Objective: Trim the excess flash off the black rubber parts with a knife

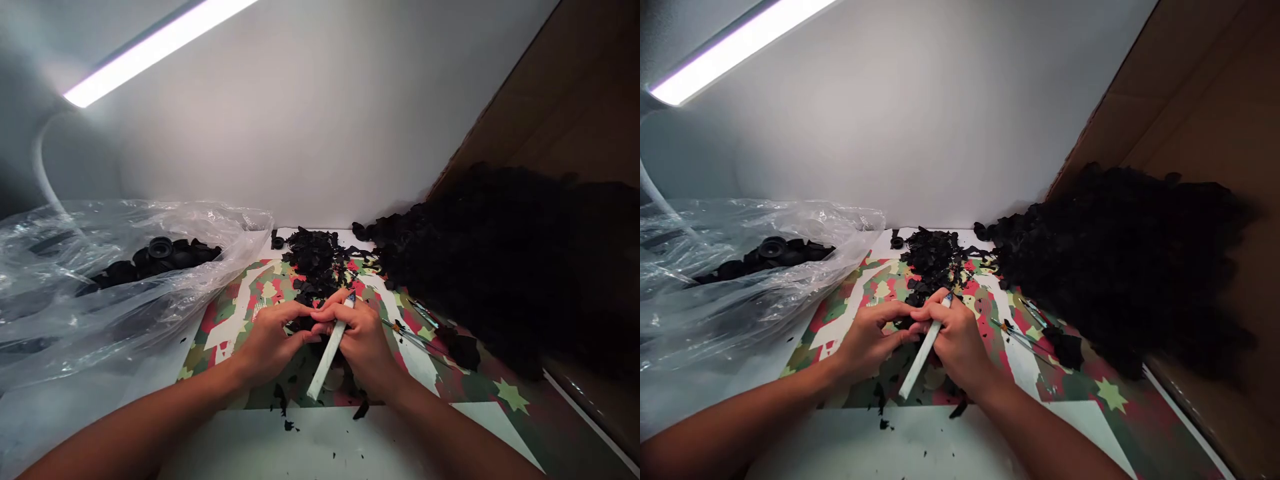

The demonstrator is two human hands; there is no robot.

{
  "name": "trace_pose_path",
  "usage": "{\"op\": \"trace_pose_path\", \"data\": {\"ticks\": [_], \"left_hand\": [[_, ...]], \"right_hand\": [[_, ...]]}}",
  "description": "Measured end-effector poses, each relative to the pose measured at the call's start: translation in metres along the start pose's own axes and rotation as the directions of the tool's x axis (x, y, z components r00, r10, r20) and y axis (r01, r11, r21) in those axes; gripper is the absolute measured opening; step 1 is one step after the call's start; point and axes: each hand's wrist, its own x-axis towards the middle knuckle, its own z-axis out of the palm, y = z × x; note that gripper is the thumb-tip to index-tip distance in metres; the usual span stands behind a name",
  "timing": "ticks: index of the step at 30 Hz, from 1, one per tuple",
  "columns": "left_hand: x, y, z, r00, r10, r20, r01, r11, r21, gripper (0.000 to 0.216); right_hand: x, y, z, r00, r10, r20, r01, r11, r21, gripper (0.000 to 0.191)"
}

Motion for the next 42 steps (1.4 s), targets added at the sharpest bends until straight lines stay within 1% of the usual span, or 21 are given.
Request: {"op": "trace_pose_path", "data": {"ticks": [2,4,7,10,12,16,20,23,27,29,31,33,35,37,39,42], "left_hand": [[0.0,0.0,0.001,0.998,-0.05,-0.026,0.049,0.997,-0.058,0.03],[0.0,0.0,0.001,0.992,-0.097,-0.075,0.087,0.989,-0.12,0.033],[0.0,0.002,0.002,0.974,-0.186,-0.132,0.151,0.96,-0.236,0.025],[-0.002,0.006,0.003,0.957,-0.265,-0.119,0.21,0.915,-0.345,0.018],[-0.003,0.008,0.004,0.95,-0.293,-0.104,0.227,0.882,-0.412,0.014],[-0.004,0.008,0.008,0.94,-0.327,-0.096,0.242,0.84,-0.486,0.013],[-0.005,0.005,0.012,0.925,-0.349,-0.15,0.222,0.816,-0.534,0.012],[-0.006,0.006,0.016,0.929,-0.324,-0.179,0.182,0.821,-0.542,0.012],[-0.006,0.006,0.017,0.941,-0.25,-0.226,0.098,0.845,-0.526,0.013],[-0.005,0.006,0.015,0.94,-0.243,-0.24,0.088,0.852,-0.517,0.012],[-0.003,0.005,0.013,0.932,-0.266,-0.246,0.106,0.849,-0.517,0.01],[-0.001,0.003,0.011,0.923,-0.29,-0.252,0.117,0.837,-0.534,0.009],[0.0,0.001,0.01,0.923,-0.293,-0.25,0.118,0.833,-0.54,0.009],[0.0,-0.001,0.01,0.932,-0.275,-0.237,0.12,0.849,-0.514,0.009],[0.0,-0.002,0.01,0.942,-0.251,-0.223,0.126,0.879,-0.459,0.009],[0.0,0.001,0.009,0.955,-0.233,-0.184,0.151,0.914,-0.377,0.01]], "right_hand": [[0.001,-0.002,0.0,0.999,0.027,-0.022,-0.026,0.999,0.019,0.012],[0.003,-0.004,-0.001,0.998,0.037,-0.042,-0.037,0.999,0.002,0.011],[0.005,-0.008,-0.001,0.998,0.054,-0.022,-0.055,0.997,-0.05,0.015],[0.004,-0.011,0.0,0.998,0.058,0.006,-0.057,0.995,-0.084,0.017],[0.003,-0.013,0.001,0.997,0.083,-0.008,-0.083,0.993,-0.087,0.018],[0.003,-0.013,0.002,0.976,0.215,-0.024,-0.215,0.976,-0.031,0.015],[0.005,-0.012,0.002,0.97,0.241,-0.037,-0.242,0.97,-0.031,0.015],[0.006,-0.011,0.002,0.975,0.217,-0.051,-0.221,0.972,-0.082,0.016],[0.008,-0.008,0.001,0.982,0.183,-0.054,-0.188,0.973,-0.133,0.018],[0.01,-0.006,-0.002,0.983,0.185,0.014,-0.183,0.979,-0.086,0.016],[0.012,-0.003,-0.007,0.978,0.179,0.106,-0.181,0.983,0.012,0.013],[0.013,-0.002,-0.01,0.977,0.158,0.146,-0.174,0.98,0.102,0.013],[0.013,-0.002,-0.011,0.98,0.141,0.139,-0.159,0.979,0.129,0.013],[0.011,-0.004,-0.01,0.985,0.117,0.129,-0.131,0.986,0.104,0.016],[0.007,-0.007,-0.007,0.991,0.073,0.113,-0.079,0.995,0.058,0.021],[0.002,-0.009,-0.003,0.999,-0.017,0.042,0.019,0.998,-0.059,0.033]]}}
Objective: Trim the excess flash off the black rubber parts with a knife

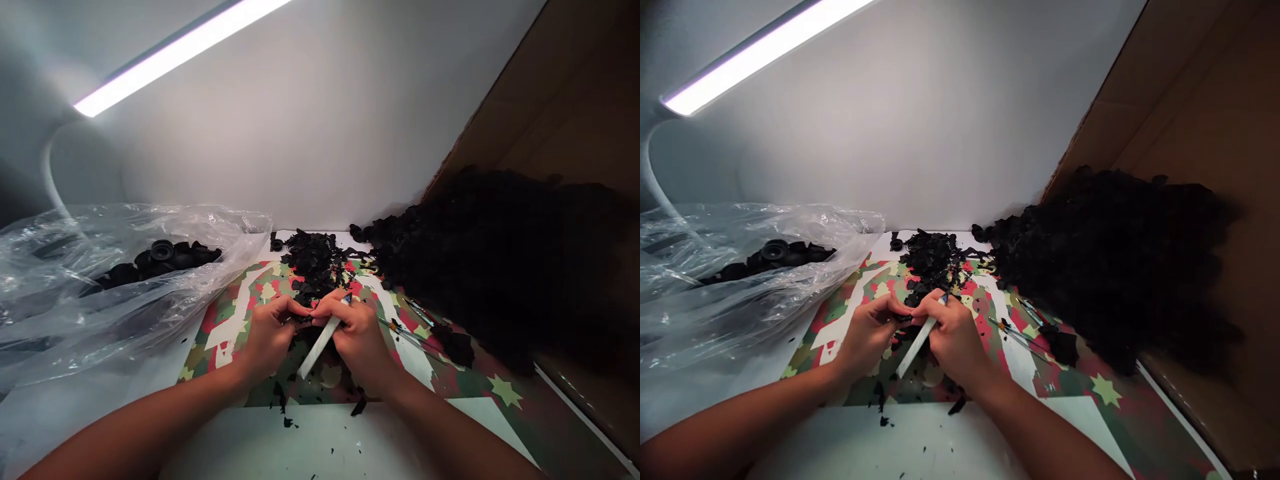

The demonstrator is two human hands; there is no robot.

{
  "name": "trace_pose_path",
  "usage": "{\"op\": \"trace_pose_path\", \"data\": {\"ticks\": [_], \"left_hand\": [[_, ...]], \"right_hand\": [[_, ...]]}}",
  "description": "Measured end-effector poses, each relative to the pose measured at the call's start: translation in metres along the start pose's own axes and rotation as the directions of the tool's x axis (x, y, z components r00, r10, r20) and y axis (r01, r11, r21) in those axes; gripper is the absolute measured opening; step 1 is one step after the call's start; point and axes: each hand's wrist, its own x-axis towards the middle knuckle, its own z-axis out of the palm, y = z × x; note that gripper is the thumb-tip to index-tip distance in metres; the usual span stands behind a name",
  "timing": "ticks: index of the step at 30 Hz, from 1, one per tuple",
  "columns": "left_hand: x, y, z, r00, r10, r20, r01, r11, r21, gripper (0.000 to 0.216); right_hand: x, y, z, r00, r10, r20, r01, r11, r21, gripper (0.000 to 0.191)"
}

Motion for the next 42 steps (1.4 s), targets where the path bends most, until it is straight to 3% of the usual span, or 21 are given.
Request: {"op": "trace_pose_path", "data": {"ticks": [3,6,8,11,13,16,20,22,24,26,27,29,32,35,40,42], "left_hand": [[-0.001,0.005,0.002,1.0,0.001,0.025,-0.003,0.999,0.052,0.01],[-0.003,0.007,0.004,1.0,0.018,0.019,-0.018,1.0,-0.003,0.011],[-0.003,0.006,0.006,1.0,0.021,-0.003,-0.021,0.997,-0.076,0.011],[-0.003,0.003,0.008,0.999,0.003,-0.039,-0.009,0.987,-0.161,0.009],[-0.003,0.0,0.009,0.999,-0.015,-0.045,0.006,0.98,-0.199,0.01],[-0.004,-0.003,0.009,1.0,0.0,-0.028,-0.006,0.974,-0.228,0.013],[-0.007,-0.002,0.008,0.986,0.167,-0.017,-0.167,0.982,-0.086,0.016],[-0.01,0.001,0.007,0.942,0.334,-0.024,-0.334,0.943,0.003,0.019],[-0.014,0.004,0.005,0.867,0.499,-0.008,-0.499,0.866,0.027,0.022],[-0.016,0.005,0.002,0.845,0.535,-0.011,-0.535,0.845,-0.001,0.023],[-0.015,0.005,0.001,0.874,0.485,-0.03,-0.485,0.874,-0.026,0.022],[-0.01,0.001,-0.002,0.954,0.289,-0.077,-0.296,0.951,-0.093,0.018],[0.001,-0.005,-0.004,0.991,0.048,-0.129,-0.071,0.981,-0.179,0.014],[0.009,-0.01,-0.005,0.989,-0.057,-0.137,0.026,0.976,-0.215,0.011],[0.01,-0.013,-0.006,0.989,-0.143,-0.028,0.13,0.951,-0.281,0.021],[0.01,-0.013,-0.008,0.988,-0.15,-0.016,0.14,0.95,-0.279,0.023]], "right_hand": [[-0.001,0.001,0.001,0.999,-0.005,-0.037,0.003,0.998,-0.056,0.035],[0.002,0.006,0.003,0.981,0.185,-0.062,-0.176,0.976,0.127,0.023],[0.005,0.01,0.006,0.946,0.319,-0.058,-0.29,0.912,0.289,0.013],[0.01,0.016,0.008,0.907,0.419,-0.031,-0.364,0.82,0.443,0.01],[0.011,0.016,0.007,0.901,0.434,-0.024,-0.378,0.81,0.447,0.013],[0.011,0.011,0.006,0.917,0.394,-0.057,-0.357,0.877,0.322,0.014],[0.01,0.006,0.007,0.939,0.315,-0.138,-0.3,0.947,0.117,0.009],[0.012,0.011,0.003,0.943,0.285,-0.171,-0.28,0.959,0.051,0.009],[0.016,0.024,-0.006,0.93,0.269,-0.252,-0.277,0.961,0.004,0.008],[0.02,0.039,-0.018,0.878,0.299,-0.373,-0.311,0.95,0.029,0.007],[0.022,0.045,-0.023,0.876,0.323,-0.358,-0.32,0.945,0.069,0.01],[0.023,0.052,-0.029,0.924,0.344,-0.169,-0.319,0.934,0.158,0.016],[0.022,0.052,-0.025,0.938,0.336,0.082,-0.345,0.927,0.149,0.013],[0.019,0.049,-0.016,0.948,0.313,0.059,-0.313,0.95,-0.005,0.004],[0.019,0.043,-0.021,0.997,0.038,-0.062,-0.056,0.949,-0.31,0.016],[0.016,0.032,-0.028,0.999,-0.031,-0.007,0.026,0.922,-0.387,0.018]]}}
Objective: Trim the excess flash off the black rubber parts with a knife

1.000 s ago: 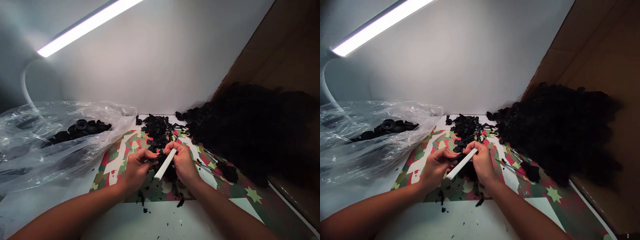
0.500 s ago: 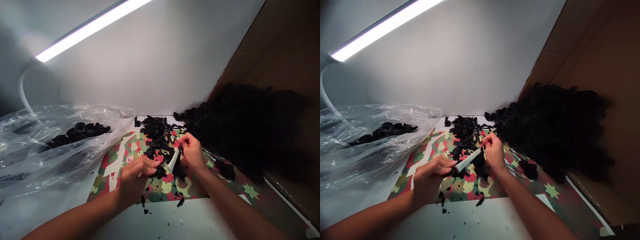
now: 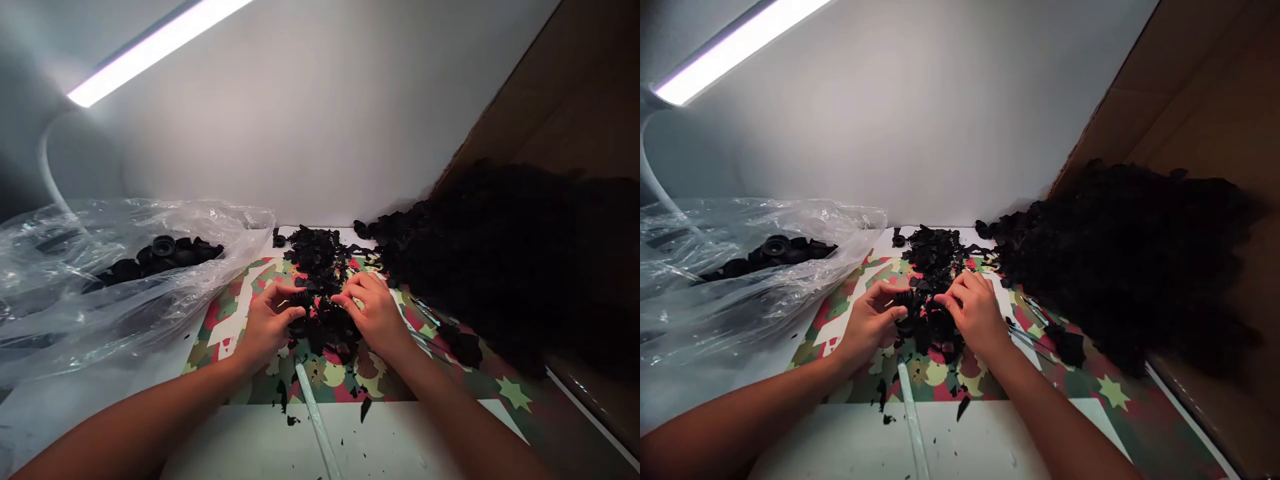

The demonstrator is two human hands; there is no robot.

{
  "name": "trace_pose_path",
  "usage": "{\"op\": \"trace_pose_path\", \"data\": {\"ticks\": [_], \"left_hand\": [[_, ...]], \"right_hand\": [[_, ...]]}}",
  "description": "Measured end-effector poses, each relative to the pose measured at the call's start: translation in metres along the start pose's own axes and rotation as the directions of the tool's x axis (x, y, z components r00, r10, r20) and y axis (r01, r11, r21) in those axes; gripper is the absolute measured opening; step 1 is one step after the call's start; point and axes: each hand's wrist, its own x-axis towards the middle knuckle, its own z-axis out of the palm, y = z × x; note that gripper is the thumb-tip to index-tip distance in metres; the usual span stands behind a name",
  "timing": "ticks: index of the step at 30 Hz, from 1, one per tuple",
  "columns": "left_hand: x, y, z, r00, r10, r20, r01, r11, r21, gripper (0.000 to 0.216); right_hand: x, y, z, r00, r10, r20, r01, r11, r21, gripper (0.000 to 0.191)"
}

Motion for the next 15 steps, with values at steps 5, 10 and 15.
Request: {"op": "trace_pose_path", "data": {"ticks": [5,10,15], "left_hand": [[0.0,0.002,-0.002,1.0,0.017,-0.001,-0.017,0.999,0.03,0.026],[-0.003,0.006,0.001,1.0,-0.029,-0.009,0.03,0.999,0.042,0.03],[-0.002,0.005,0.001,1.0,0.004,-0.004,-0.003,1.0,0.024,0.041]], "right_hand": [[-0.021,-0.035,-0.007,0.687,-0.493,0.533,0.43,0.868,0.249,0.021],[-0.039,-0.054,0.012,0.555,-0.501,0.664,0.548,0.821,0.162,0.01],[-0.031,-0.046,0.012,0.54,-0.577,0.613,0.506,0.804,0.311,0.02]]}}
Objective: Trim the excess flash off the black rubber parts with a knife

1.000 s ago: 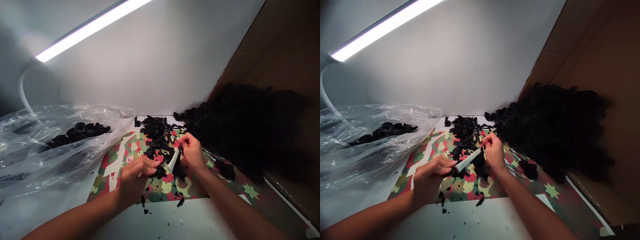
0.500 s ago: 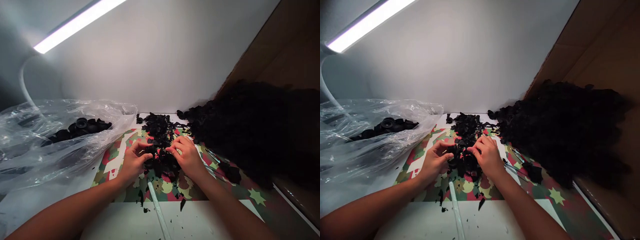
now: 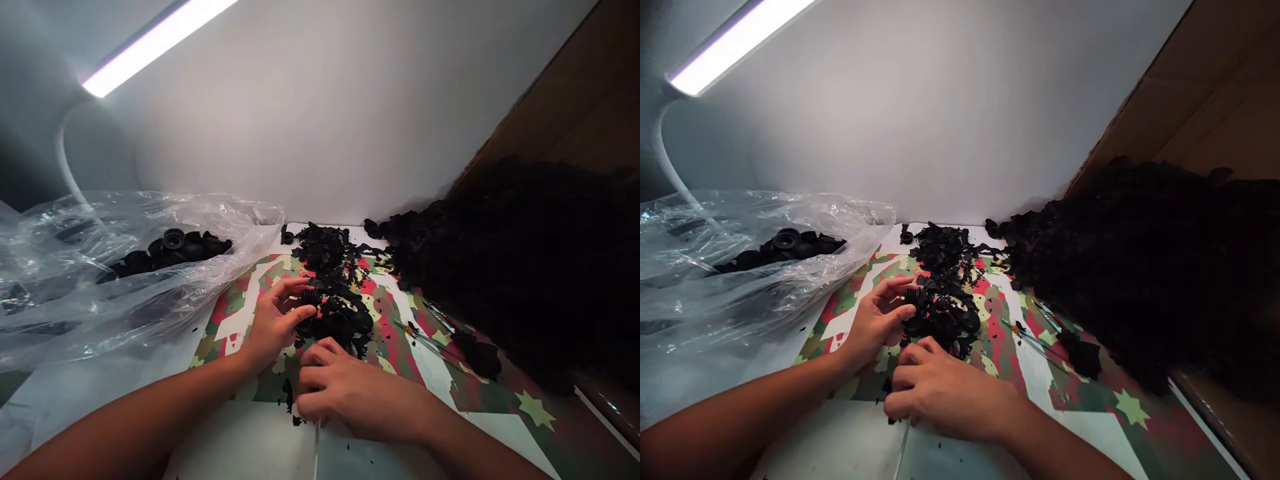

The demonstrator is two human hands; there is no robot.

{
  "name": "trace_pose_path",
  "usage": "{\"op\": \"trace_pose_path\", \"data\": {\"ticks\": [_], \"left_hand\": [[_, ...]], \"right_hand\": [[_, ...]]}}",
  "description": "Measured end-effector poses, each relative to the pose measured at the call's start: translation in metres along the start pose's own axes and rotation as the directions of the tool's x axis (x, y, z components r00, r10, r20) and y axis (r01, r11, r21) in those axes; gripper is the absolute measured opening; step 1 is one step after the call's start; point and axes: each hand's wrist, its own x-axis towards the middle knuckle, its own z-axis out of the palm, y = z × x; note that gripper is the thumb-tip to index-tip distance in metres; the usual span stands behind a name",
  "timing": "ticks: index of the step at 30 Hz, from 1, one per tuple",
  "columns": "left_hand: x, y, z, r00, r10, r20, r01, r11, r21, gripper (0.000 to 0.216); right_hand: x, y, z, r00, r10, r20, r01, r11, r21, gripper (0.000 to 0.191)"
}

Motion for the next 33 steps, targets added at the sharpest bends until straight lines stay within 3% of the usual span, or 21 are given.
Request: {"op": "trace_pose_path", "data": {"ticks": [3,5,7,10,12,16,20,24,33], "left_hand": [[0.0,-0.002,-0.001,1.0,-0.004,0.019,0.004,1.0,-0.02,0.038],[0.0,-0.002,-0.001,0.999,-0.03,0.039,0.031,0.999,-0.017,0.035],[-0.002,-0.001,-0.001,0.998,-0.038,0.058,0.037,0.999,0.016,0.035],[-0.006,0.0,0.0,0.995,0.062,0.082,-0.071,0.992,0.103,0.034],[-0.008,-0.001,0.001,0.982,0.142,0.121,-0.159,0.978,0.138,0.034],[-0.012,-0.001,0.001,0.972,0.184,0.149,-0.203,0.971,0.126,0.034],[-0.013,0.0,0.003,0.98,0.166,0.111,-0.169,0.986,0.016,0.031],[-0.013,0.002,0.004,0.987,0.141,0.075,-0.137,0.989,-0.057,0.028],[-0.012,0.006,0.006,0.992,0.104,0.074,-0.098,0.992,-0.082,0.024]], "right_hand": [[-0.006,0.008,-0.011,0.987,0.04,-0.158,-0.001,0.972,0.236,0.028],[-0.009,0.011,-0.017,0.935,0.18,-0.306,-0.068,0.937,0.343,0.021],[-0.009,0.014,-0.02,0.812,0.402,-0.423,-0.206,0.876,0.436,0.011],[-0.005,0.016,-0.019,0.567,0.686,-0.457,-0.386,0.711,0.588,0.021],[-0.003,0.017,-0.017,0.508,0.759,-0.407,-0.39,0.624,0.677,0.022],[-0.001,0.017,-0.014,0.534,0.799,-0.277,-0.285,0.479,0.83,0.029],[-0.001,0.018,-0.011,0.52,0.832,-0.192,-0.108,0.288,0.952,0.034],[0.001,0.02,-0.014,0.541,0.834,-0.107,0.011,0.121,0.993,0.039],[0.004,0.016,-0.02,0.556,0.83,-0.053,0.051,0.03,0.998,0.041]]}}
